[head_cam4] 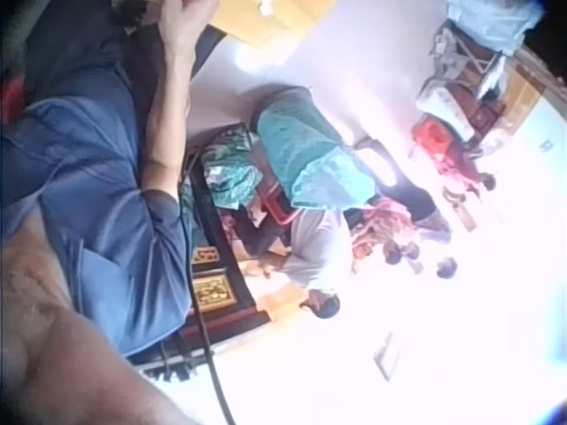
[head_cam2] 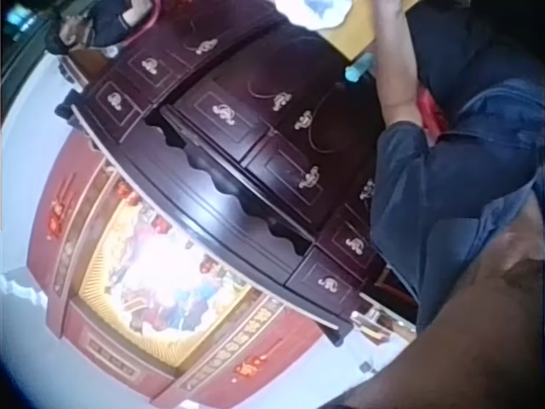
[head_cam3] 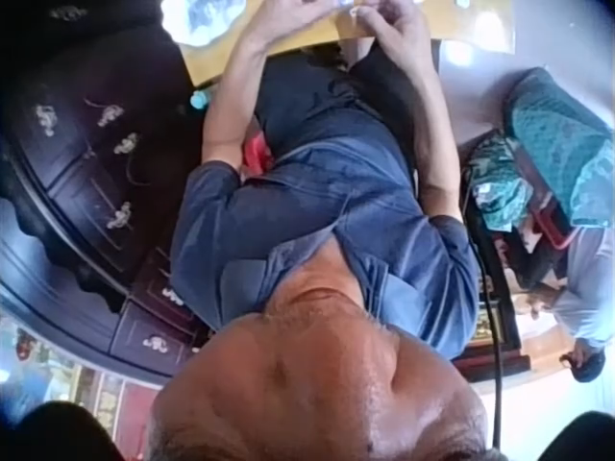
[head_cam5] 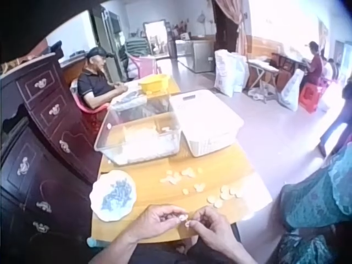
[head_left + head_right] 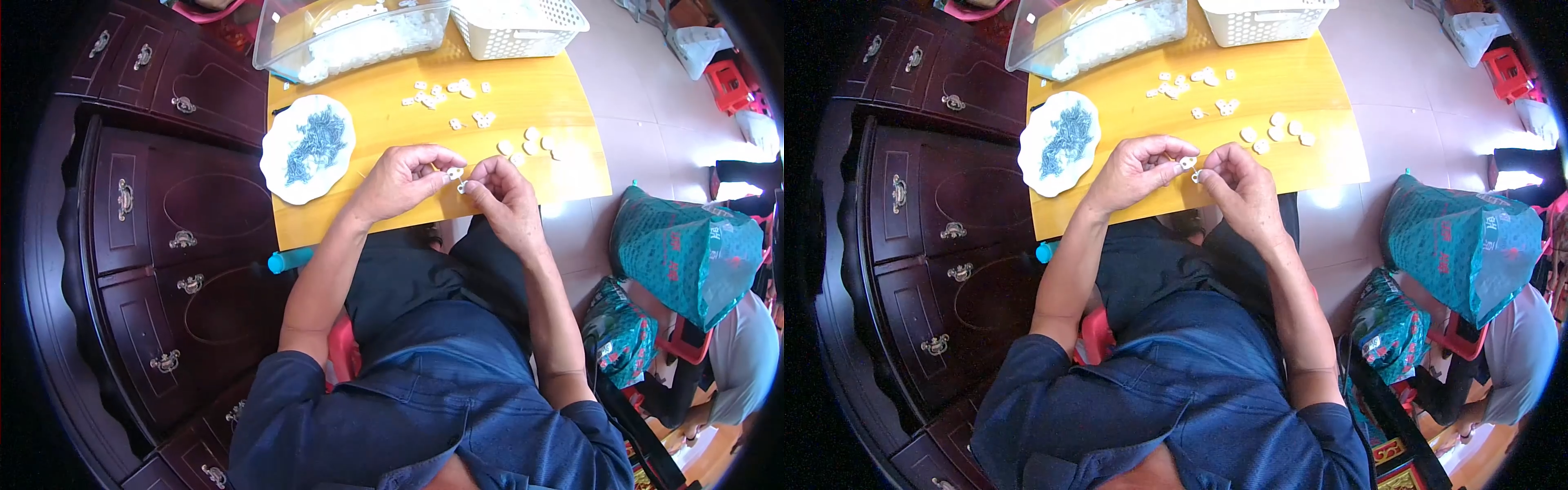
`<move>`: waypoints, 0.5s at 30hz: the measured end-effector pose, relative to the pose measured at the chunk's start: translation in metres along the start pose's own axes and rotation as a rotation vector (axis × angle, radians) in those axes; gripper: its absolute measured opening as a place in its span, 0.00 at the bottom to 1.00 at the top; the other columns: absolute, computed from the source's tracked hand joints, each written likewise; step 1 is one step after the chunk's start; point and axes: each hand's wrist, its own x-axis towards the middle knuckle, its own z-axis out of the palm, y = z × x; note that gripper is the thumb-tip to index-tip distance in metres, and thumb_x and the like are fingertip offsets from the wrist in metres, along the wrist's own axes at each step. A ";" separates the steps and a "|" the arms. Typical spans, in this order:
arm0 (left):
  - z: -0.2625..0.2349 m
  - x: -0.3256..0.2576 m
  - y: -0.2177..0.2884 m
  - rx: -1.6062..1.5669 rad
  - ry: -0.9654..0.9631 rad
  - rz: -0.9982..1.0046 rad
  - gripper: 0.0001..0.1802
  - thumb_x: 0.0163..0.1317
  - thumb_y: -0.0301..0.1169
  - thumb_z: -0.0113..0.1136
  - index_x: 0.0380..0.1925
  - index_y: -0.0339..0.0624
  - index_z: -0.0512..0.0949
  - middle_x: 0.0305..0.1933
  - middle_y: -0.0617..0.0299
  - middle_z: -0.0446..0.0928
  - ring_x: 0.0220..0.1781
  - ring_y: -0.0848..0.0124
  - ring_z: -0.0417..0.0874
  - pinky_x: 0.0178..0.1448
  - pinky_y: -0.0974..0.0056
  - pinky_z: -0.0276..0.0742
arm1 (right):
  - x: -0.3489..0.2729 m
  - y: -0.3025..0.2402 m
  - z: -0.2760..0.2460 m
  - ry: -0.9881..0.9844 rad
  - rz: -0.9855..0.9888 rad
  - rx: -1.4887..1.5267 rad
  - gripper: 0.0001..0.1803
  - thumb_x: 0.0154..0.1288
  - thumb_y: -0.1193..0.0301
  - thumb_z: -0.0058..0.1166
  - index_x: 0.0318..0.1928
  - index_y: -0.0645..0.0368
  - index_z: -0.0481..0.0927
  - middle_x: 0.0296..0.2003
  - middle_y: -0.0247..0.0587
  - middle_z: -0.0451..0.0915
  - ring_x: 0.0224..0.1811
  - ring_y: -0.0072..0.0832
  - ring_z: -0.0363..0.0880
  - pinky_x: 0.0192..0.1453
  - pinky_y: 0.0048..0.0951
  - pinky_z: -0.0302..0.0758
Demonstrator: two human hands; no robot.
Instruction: Manually assemble small white plastic components by inserting metal pins into them.
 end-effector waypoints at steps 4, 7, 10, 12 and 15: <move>0.001 0.000 0.001 -0.021 -0.011 0.012 0.13 0.69 0.20 0.61 0.52 0.35 0.84 0.42 0.71 0.84 0.37 0.88 0.78 0.42 0.78 0.75 | 0.000 0.001 0.001 -0.012 -0.008 0.018 0.04 0.70 0.76 0.61 0.41 0.60 0.78 0.31 0.26 0.80 0.33 0.12 0.76 0.40 0.18 0.74; 0.002 0.000 0.003 -0.032 0.000 0.017 0.13 0.68 0.21 0.62 0.52 0.37 0.85 0.40 0.70 0.85 0.34 0.87 0.76 0.40 0.76 0.75 | 0.000 0.000 0.001 -0.007 -0.011 0.013 0.04 0.70 0.76 0.61 0.41 0.60 0.78 0.31 0.26 0.80 0.33 0.12 0.76 0.39 0.18 0.74; 0.002 0.001 0.004 -0.024 0.012 0.022 0.13 0.67 0.22 0.62 0.50 0.38 0.86 0.38 0.68 0.86 0.32 0.86 0.76 0.39 0.74 0.76 | 0.000 0.001 0.000 -0.012 -0.010 0.001 0.04 0.70 0.76 0.61 0.41 0.60 0.78 0.31 0.26 0.80 0.33 0.12 0.76 0.39 0.18 0.74; 0.002 0.001 0.004 -0.016 0.010 0.021 0.13 0.67 0.22 0.62 0.50 0.38 0.86 0.38 0.67 0.86 0.32 0.85 0.77 0.39 0.74 0.76 | 0.000 0.000 0.000 -0.017 -0.008 0.005 0.04 0.70 0.76 0.61 0.41 0.60 0.78 0.31 0.26 0.80 0.32 0.12 0.76 0.39 0.18 0.74; 0.002 0.002 0.004 0.001 0.007 0.016 0.13 0.67 0.23 0.63 0.50 0.39 0.86 0.38 0.66 0.86 0.32 0.85 0.77 0.39 0.74 0.76 | 0.000 0.001 -0.001 -0.024 0.002 0.003 0.04 0.70 0.76 0.61 0.41 0.60 0.78 0.31 0.26 0.80 0.32 0.11 0.75 0.39 0.18 0.74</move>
